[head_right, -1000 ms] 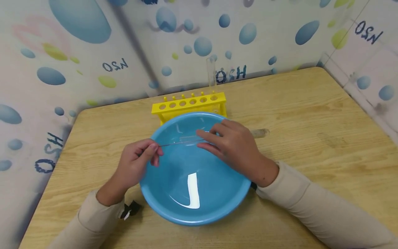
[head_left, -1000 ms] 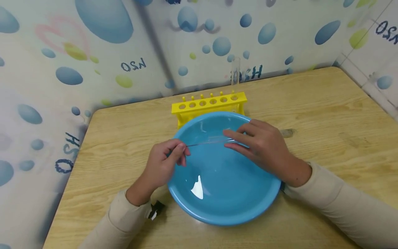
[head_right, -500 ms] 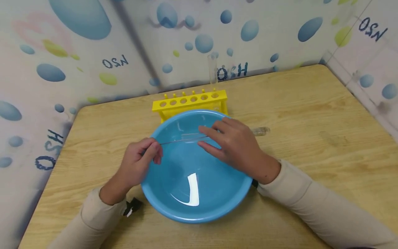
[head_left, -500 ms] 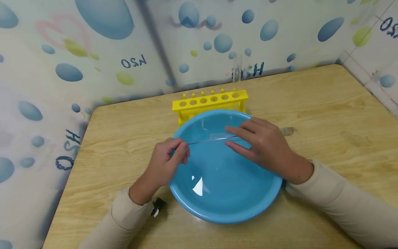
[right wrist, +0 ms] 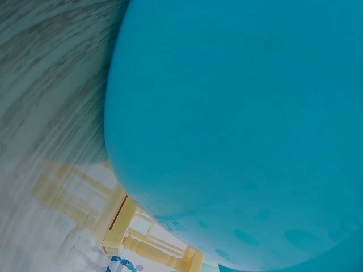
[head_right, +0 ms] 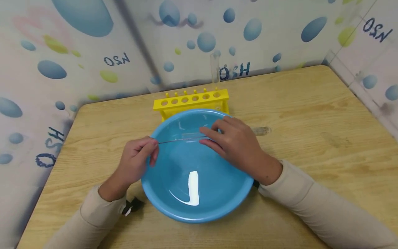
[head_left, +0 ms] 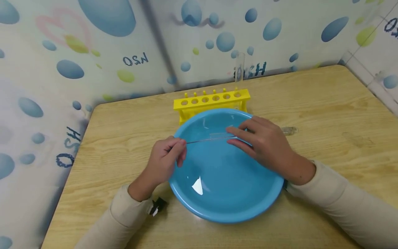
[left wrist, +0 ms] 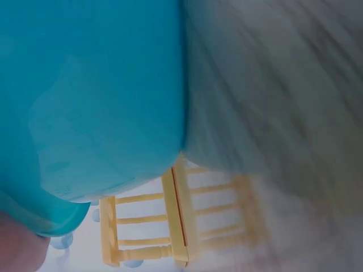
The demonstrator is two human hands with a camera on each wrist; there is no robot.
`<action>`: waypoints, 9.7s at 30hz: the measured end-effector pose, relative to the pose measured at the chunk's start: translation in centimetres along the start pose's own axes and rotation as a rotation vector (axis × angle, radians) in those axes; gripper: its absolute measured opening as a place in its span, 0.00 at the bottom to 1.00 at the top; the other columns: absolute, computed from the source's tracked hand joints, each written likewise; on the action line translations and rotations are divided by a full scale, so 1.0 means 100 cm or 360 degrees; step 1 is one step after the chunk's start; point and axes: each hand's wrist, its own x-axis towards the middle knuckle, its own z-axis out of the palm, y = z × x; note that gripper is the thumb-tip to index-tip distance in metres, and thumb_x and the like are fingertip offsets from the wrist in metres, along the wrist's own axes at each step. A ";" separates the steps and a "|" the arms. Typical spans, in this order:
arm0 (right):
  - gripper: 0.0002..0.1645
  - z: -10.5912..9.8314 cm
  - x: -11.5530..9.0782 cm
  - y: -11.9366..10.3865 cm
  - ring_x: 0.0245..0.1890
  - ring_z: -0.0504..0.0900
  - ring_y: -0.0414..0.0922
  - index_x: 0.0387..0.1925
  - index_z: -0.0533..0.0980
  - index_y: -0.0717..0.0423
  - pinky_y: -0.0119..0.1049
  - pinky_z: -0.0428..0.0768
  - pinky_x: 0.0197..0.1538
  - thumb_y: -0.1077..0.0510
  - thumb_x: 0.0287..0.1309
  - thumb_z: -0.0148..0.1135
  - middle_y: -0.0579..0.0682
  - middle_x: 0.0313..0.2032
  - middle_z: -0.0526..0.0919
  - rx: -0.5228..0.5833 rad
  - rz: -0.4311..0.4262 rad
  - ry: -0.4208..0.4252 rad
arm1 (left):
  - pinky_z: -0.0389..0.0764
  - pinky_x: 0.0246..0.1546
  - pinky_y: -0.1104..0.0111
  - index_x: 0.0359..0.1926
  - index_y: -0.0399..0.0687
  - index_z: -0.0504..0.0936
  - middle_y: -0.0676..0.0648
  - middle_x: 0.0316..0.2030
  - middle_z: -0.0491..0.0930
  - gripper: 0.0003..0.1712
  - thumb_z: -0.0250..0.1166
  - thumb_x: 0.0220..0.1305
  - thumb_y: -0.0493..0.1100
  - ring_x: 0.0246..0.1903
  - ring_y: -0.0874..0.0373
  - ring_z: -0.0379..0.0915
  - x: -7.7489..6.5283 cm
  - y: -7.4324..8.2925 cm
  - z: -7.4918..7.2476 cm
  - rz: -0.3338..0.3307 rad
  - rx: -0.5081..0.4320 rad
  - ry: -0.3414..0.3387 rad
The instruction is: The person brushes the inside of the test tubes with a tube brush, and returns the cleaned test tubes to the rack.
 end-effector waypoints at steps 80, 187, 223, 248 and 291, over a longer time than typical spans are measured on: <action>0.23 -0.005 0.002 0.003 0.26 0.83 0.44 0.47 0.85 0.55 0.36 0.83 0.28 0.48 0.52 0.76 0.51 0.29 0.86 0.0091 0.0010 0.0035 | 0.73 0.27 0.78 0.33 0.39 0.80 0.50 0.20 0.73 0.22 0.55 0.76 0.52 0.22 0.64 0.67 -0.004 -0.011 -0.047 0.0586 0.0424 0.0168; 0.27 -0.003 0.001 0.002 0.28 0.86 0.44 0.43 0.86 0.55 0.35 0.84 0.30 0.45 0.42 0.81 0.51 0.29 0.87 0.0067 -0.0055 0.0006 | 0.65 0.14 0.74 0.16 0.47 0.66 0.54 0.11 0.62 0.28 0.49 0.80 0.45 0.12 0.64 0.60 0.008 0.017 0.013 -0.0076 0.0393 -0.0036; 0.28 -0.003 0.001 0.001 0.28 0.86 0.46 0.47 0.85 0.57 0.38 0.85 0.29 0.49 0.44 0.81 0.53 0.30 0.87 0.0075 0.0039 0.0020 | 0.73 0.20 0.72 0.35 0.39 0.75 0.48 0.20 0.71 0.09 0.52 0.75 0.34 0.20 0.60 0.67 0.009 0.009 0.011 0.0046 0.0142 0.0093; 0.22 -0.003 0.002 -0.002 0.23 0.82 0.45 0.41 0.85 0.58 0.36 0.81 0.26 0.46 0.50 0.76 0.52 0.26 0.85 0.0060 0.0265 -0.0037 | 0.77 0.20 0.74 0.61 0.45 0.78 0.52 0.24 0.82 0.19 0.60 0.72 0.36 0.19 0.67 0.70 0.006 0.016 0.018 0.0046 0.0521 0.0089; 0.24 -0.004 0.003 0.000 0.27 0.85 0.48 0.41 0.86 0.58 0.44 0.85 0.29 0.46 0.46 0.80 0.54 0.28 0.86 -0.0007 0.0300 0.0062 | 0.81 0.25 0.75 0.65 0.46 0.76 0.50 0.28 0.88 0.24 0.63 0.69 0.37 0.21 0.62 0.81 0.005 0.020 0.020 0.0247 0.1051 0.0176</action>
